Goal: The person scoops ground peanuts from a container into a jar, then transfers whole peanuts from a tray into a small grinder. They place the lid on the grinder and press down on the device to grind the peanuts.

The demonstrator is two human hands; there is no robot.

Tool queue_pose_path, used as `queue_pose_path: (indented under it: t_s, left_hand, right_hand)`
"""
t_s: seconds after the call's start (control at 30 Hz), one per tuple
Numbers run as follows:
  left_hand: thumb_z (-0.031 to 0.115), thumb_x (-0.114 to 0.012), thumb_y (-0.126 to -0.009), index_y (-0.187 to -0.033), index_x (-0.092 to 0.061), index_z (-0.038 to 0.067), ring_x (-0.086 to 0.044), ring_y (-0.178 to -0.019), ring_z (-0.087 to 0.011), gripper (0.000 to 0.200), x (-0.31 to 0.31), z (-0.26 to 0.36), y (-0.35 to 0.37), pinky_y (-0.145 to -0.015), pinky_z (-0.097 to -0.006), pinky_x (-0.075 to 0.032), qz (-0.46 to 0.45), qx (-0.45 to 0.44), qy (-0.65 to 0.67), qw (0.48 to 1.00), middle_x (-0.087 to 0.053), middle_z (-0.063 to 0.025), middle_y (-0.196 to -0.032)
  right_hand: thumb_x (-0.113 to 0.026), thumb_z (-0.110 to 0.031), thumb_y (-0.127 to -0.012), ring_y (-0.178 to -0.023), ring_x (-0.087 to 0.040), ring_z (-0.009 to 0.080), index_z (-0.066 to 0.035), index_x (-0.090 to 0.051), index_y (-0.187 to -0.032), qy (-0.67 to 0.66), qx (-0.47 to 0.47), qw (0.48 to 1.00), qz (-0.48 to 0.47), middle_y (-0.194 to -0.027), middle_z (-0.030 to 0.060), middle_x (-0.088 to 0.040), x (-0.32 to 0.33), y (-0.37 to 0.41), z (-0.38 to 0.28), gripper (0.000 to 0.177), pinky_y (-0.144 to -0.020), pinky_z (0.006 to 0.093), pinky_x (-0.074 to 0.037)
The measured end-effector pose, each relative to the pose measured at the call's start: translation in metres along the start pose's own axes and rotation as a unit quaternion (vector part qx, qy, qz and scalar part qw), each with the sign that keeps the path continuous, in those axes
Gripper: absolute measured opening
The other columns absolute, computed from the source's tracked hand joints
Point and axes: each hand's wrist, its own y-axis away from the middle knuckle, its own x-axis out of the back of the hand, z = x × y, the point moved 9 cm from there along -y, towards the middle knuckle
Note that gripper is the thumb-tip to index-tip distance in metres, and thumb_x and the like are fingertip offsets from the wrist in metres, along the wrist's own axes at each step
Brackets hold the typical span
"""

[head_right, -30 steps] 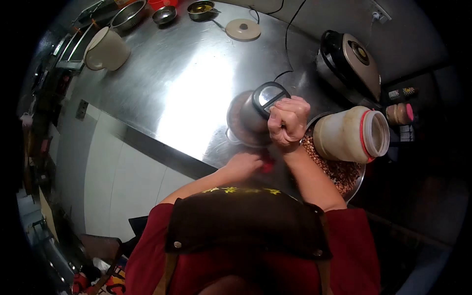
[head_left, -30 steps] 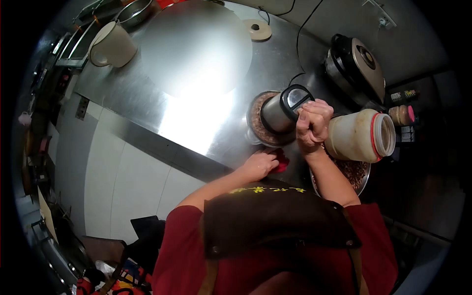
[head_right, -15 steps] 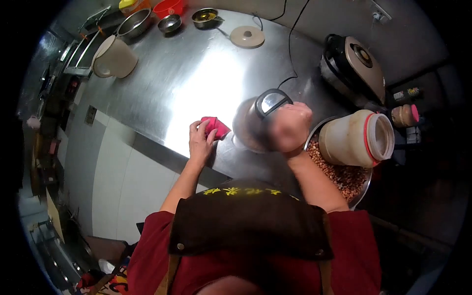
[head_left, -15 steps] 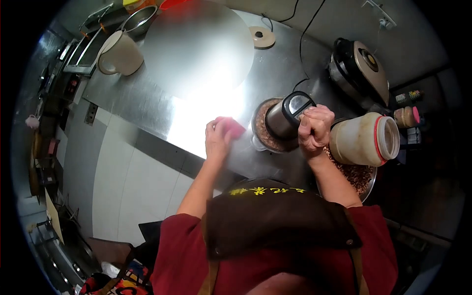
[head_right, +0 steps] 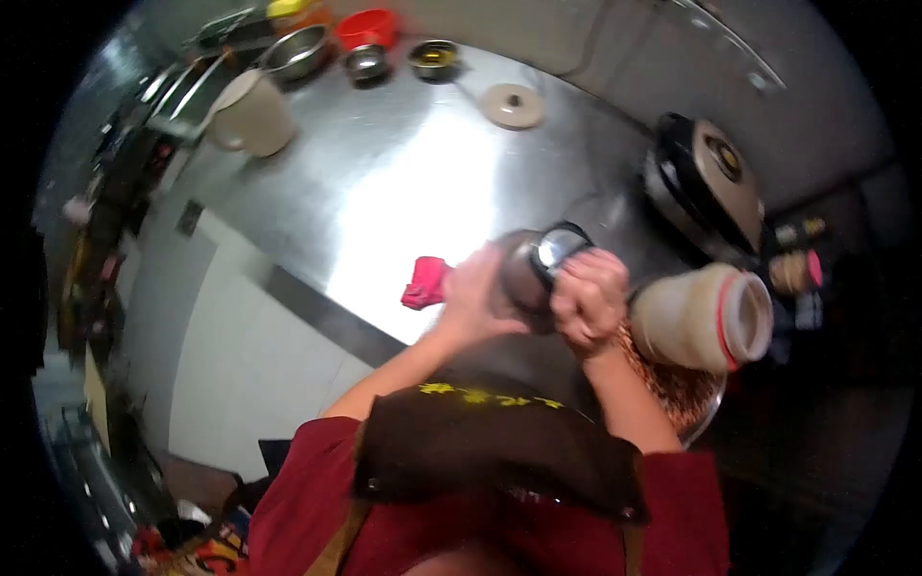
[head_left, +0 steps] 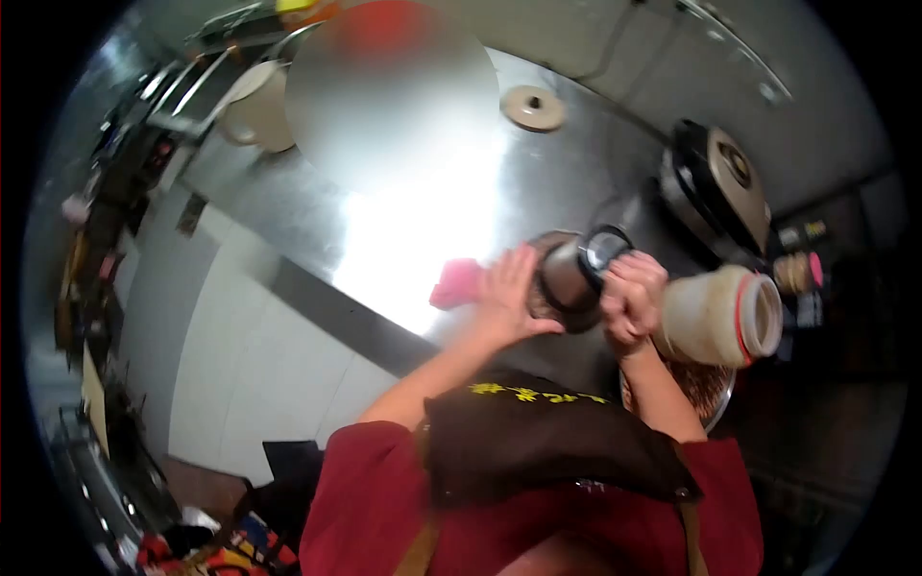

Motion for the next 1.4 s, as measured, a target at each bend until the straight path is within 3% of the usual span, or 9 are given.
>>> queue_pose_path:
  t_s: [0.17, 0.3, 0.6, 0.73, 0.83, 0.97, 1.07, 1.2, 1.4]
  left_hand:
    - [0.061, -0.09, -0.057, -0.162, -0.019, 0.011, -0.021, -0.152, -0.0432, 0.136, -0.019, -0.007, 0.002, -0.113, -0.0652, -0.022, -0.051, 0.05, 0.031, 0.997, -0.022, -0.0164, -0.167]
    - [0.062, -0.089, -0.056, -0.163, -0.013, 0.015, -0.024, -0.15, -0.0453, 0.14, -0.014, -0.007, 0.003, -0.113, -0.0652, -0.024, -0.046, 0.055, 0.031, 0.997, -0.017, -0.0129, -0.169]
    - [0.061, -0.088, -0.058, -0.163, -0.012, 0.015, -0.033, -0.145, -0.0424, 0.138, -0.012, -0.013, 0.003, -0.11, -0.0708, -0.027, -0.069, 0.068, 0.057, 0.994, -0.014, -0.0113, -0.17]
    - [0.061, -0.088, -0.059, -0.163, -0.012, 0.014, -0.035, -0.145, -0.0434, 0.137, -0.014, -0.013, 0.004, -0.109, -0.07, -0.028, -0.076, 0.071, 0.058, 0.993, -0.014, -0.0113, -0.17]
    - [0.06, -0.088, -0.059, -0.163, -0.012, 0.014, -0.035, -0.145, -0.0446, 0.137, -0.014, -0.011, 0.004, -0.109, -0.07, -0.028, -0.071, 0.072, 0.049, 0.994, -0.014, -0.0113, -0.17]
    - [0.06, -0.089, -0.059, -0.163, -0.012, 0.015, -0.033, -0.145, -0.0455, 0.137, -0.015, -0.009, 0.006, -0.109, -0.0705, -0.028, -0.068, 0.072, 0.068, 0.993, -0.014, -0.0113, -0.17]
    - [0.06, -0.088, -0.059, -0.163, -0.013, 0.015, -0.033, -0.146, -0.0452, 0.137, -0.009, -0.008, 0.0, -0.109, -0.0705, -0.027, -0.067, 0.073, 0.068, 0.993, -0.014, -0.0114, -0.17]
    - [0.06, -0.088, -0.059, -0.163, -0.013, 0.015, -0.033, -0.145, -0.0453, 0.136, -0.009, -0.009, 0.004, -0.109, -0.0705, -0.027, -0.06, 0.066, 0.076, 0.993, -0.014, -0.0114, -0.17]
    - [0.06, -0.088, -0.059, -0.163, -0.014, 0.015, -0.034, -0.145, -0.0437, 0.135, -0.011, -0.011, 0.006, -0.109, -0.0695, -0.028, -0.054, 0.069, 0.073, 0.993, -0.015, -0.0115, -0.17]
  right_hand:
    - [-0.057, -0.008, -0.088, -0.092, -0.061, 0.0321, -0.005, -0.065, -0.09, -0.021, 0.023, 0.998, 0.059, -0.097, 0.0129, -0.067, -0.007, 0.014, 0.013, 0.009, -0.092, 0.0521, -0.051]
    - [-0.057, -0.012, -0.097, -0.092, -0.059, 0.0306, -0.006, -0.061, -0.094, -0.011, 0.013, 0.998, 0.058, -0.098, 0.0112, -0.064, -0.01, 0.011, 0.008, 0.008, -0.092, 0.0519, -0.05]
    - [-0.058, -0.005, -0.095, -0.091, -0.058, 0.0299, -0.006, -0.059, -0.093, 0.008, -0.019, 0.999, 0.047, -0.093, 0.0104, -0.061, -0.014, 0.008, 0.007, 0.003, -0.093, 0.049, -0.049]
    - [-0.059, -0.012, -0.098, -0.098, -0.058, 0.0304, -0.003, -0.059, -0.09, -0.067, -0.078, 0.994, -0.045, -0.101, 0.0136, -0.062, -0.015, -0.007, 0.016, 0.013, -0.097, 0.0455, -0.045]
    - [-0.066, -0.016, -0.092, -0.101, -0.061, 0.035, -0.002, -0.065, -0.097, 0.056, -0.039, 0.991, -0.117, -0.101, 0.0142, -0.066, -0.03, -0.033, -0.001, 0.015, -0.1, 0.0498, -0.043]
    - [-0.067, -0.016, -0.093, -0.108, -0.062, 0.0332, -0.001, -0.068, -0.105, 0.087, -0.032, 0.983, -0.158, -0.109, 0.014, -0.068, -0.036, -0.027, 0.005, 0.02, -0.107, 0.0507, -0.039]
    - [-0.068, -0.015, -0.093, -0.109, -0.062, 0.032, -0.002, -0.068, -0.108, 0.127, -0.032, 0.981, -0.143, -0.112, 0.0128, -0.069, -0.034, -0.019, 0.007, 0.02, -0.107, 0.0513, -0.039]
    - [-0.072, -0.008, -0.088, -0.109, -0.062, 0.034, -0.001, -0.065, -0.11, 0.05, -0.065, 0.992, -0.099, -0.114, 0.0136, -0.068, -0.027, -0.024, 0.0, 0.024, -0.105, 0.0497, -0.04]
    - [-0.07, -0.005, -0.088, -0.104, -0.061, 0.0348, -0.001, -0.065, -0.099, 0.056, -0.038, 0.993, -0.092, -0.105, 0.0127, -0.067, -0.031, -0.024, -0.003, 0.013, -0.103, 0.0486, -0.042]
